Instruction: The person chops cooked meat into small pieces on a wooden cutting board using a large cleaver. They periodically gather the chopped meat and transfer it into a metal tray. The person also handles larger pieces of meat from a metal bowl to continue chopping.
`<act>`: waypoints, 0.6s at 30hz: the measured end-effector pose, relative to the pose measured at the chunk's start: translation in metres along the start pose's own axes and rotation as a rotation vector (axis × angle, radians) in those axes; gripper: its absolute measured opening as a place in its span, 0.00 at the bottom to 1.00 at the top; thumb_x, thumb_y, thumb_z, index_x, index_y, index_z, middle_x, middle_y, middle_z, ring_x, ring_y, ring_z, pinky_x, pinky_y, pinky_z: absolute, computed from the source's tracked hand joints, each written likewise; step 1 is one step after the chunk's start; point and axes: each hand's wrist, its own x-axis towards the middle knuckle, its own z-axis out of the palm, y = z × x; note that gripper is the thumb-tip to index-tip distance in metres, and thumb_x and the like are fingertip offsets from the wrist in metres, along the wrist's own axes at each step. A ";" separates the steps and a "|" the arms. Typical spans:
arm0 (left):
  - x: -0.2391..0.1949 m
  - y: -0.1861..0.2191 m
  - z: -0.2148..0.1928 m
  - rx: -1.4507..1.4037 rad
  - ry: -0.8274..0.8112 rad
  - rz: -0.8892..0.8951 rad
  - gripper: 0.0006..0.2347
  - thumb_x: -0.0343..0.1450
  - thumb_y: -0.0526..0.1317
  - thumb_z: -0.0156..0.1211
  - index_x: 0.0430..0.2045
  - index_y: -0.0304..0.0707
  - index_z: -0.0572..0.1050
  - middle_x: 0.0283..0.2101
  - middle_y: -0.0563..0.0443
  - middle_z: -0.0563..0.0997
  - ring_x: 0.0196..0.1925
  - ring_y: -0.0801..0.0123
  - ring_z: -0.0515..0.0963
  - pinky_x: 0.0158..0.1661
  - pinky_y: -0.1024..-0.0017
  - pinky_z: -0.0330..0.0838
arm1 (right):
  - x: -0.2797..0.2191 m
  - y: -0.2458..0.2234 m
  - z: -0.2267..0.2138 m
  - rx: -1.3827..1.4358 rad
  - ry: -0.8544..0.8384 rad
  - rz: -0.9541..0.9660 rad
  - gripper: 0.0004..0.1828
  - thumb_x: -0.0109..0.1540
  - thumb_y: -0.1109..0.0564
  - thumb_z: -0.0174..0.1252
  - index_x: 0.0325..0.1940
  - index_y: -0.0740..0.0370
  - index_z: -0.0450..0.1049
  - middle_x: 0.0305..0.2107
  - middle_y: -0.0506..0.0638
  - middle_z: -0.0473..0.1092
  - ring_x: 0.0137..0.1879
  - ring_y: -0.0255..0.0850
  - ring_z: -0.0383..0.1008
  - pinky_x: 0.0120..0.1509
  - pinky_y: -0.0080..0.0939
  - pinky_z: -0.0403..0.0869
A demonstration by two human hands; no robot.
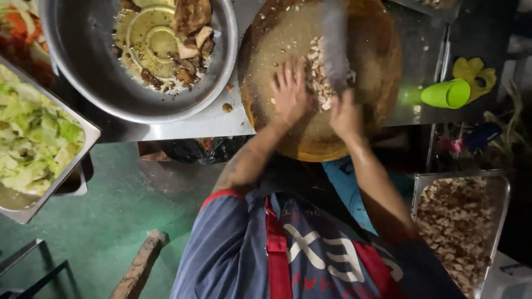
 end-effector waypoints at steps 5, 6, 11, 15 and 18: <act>0.032 -0.025 -0.039 -0.161 -0.170 0.340 0.36 0.69 0.43 0.65 0.70 0.30 0.53 0.70 0.34 0.63 0.71 0.43 0.60 0.71 0.42 0.50 | 0.011 0.004 -0.013 -0.144 -0.283 0.044 0.23 0.71 0.39 0.45 0.59 0.58 0.65 0.35 0.77 0.73 0.41 0.80 0.71 0.40 0.73 0.66; 0.025 -0.021 -0.036 -0.163 -0.173 0.339 0.36 0.69 0.43 0.65 0.70 0.30 0.53 0.70 0.34 0.63 0.71 0.43 0.60 0.71 0.42 0.50 | 0.006 0.000 -0.014 -0.146 -0.287 0.046 0.23 0.71 0.39 0.45 0.59 0.58 0.65 0.35 0.77 0.73 0.41 0.80 0.71 0.40 0.73 0.66; 0.014 -0.039 0.014 -0.307 -0.073 0.543 0.37 0.62 0.48 0.74 0.67 0.36 0.63 0.65 0.40 0.70 0.70 0.49 0.67 0.68 0.54 0.61 | -0.010 0.020 0.024 -0.180 -0.123 0.044 0.15 0.72 0.42 0.45 0.56 0.52 0.65 0.31 0.71 0.75 0.43 0.71 0.78 0.45 0.68 0.75; 0.000 -0.039 -0.031 -0.309 -0.226 0.364 0.40 0.67 0.53 0.74 0.71 0.46 0.55 0.73 0.48 0.56 0.77 0.51 0.52 0.74 0.54 0.52 | 0.000 0.019 0.011 -0.263 -0.258 -0.010 0.21 0.71 0.39 0.46 0.63 0.51 0.63 0.32 0.73 0.75 0.43 0.71 0.79 0.45 0.66 0.77; -0.007 -0.043 -0.007 -0.256 -0.096 0.395 0.30 0.66 0.57 0.70 0.57 0.45 0.67 0.62 0.48 0.67 0.67 0.51 0.63 0.66 0.44 0.58 | -0.019 0.006 -0.001 -0.146 -0.191 0.012 0.19 0.73 0.43 0.43 0.61 0.56 0.63 0.32 0.76 0.74 0.42 0.73 0.78 0.44 0.69 0.76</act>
